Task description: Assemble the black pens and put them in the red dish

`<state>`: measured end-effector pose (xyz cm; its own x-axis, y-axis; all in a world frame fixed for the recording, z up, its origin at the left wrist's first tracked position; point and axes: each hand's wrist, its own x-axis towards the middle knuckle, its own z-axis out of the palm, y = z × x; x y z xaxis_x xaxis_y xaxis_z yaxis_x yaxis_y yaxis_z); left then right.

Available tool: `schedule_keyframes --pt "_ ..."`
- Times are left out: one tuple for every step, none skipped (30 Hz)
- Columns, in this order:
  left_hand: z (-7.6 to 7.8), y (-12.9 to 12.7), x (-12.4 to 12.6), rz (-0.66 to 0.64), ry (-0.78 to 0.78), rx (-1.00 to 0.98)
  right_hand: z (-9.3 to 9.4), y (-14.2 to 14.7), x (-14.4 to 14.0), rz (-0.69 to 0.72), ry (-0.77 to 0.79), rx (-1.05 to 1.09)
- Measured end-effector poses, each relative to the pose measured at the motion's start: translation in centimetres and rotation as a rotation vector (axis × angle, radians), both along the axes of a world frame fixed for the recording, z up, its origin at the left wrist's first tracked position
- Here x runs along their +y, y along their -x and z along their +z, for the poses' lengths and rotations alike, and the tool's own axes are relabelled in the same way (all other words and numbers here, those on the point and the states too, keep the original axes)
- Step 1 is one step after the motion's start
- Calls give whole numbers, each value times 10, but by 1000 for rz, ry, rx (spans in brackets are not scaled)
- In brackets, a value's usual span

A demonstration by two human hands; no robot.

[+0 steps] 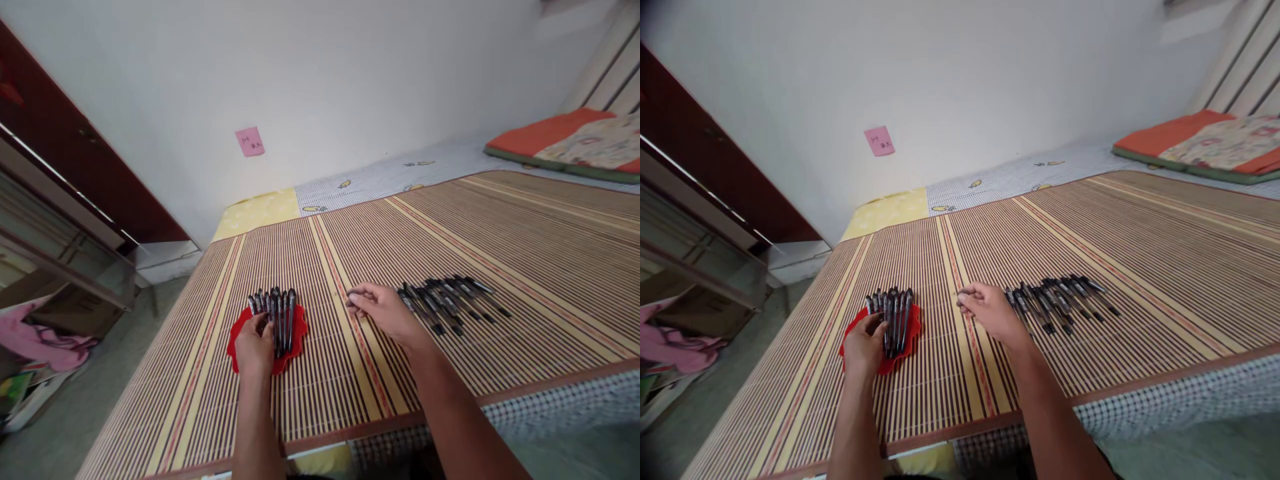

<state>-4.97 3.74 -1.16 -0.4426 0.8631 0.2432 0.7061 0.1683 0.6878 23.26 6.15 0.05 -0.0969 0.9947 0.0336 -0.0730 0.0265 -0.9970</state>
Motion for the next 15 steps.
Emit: schedule_keyframes --pt "2 -1 -1 7 -30 -12 2 -2 1 -103 -21 44" --pt "4 -2 -3 16 -71 -27 4 -6 2 -227 -48 96" --pt "7 -4 -4 26 -120 -50 6 -10 2 -359 -80 151" --pt "10 -6 -5 34 -172 -92 9 -15 3 -480 -114 205" --pt "13 -10 -6 42 -221 -158 11 -20 3 -576 -145 249" --pt "15 -13 -7 40 -263 -264 13 -26 3 -646 -172 277" --pt "17 -18 -7 25 -291 -405 14 -31 3 -690 -190 287" --pt "19 -23 -8 4 -303 -562 15 -36 3 -712 -200 278" --pt "20 -29 -8 -20 -302 -718 15 -40 3 -715 -203 247" --pt "21 -36 -8 -44 -289 -851 14 -44 3 -702 -197 196" --pt "22 -42 -9 -68 -272 -947 13 -46 3 -676 -185 127" --pt "22 -48 -9 -94 -254 -1009 12 -48 2 -638 -173 40" --pt "22 -54 -11 -117 -236 -1042 11 -49 2 -596 -165 -69" --pt "22 -59 -12 -147 -212 -1052 10 -50 1 -548 -162 -201" --pt "22 -64 -13 -181 -188 -1049 9 -50 0 -499 -155 -351"
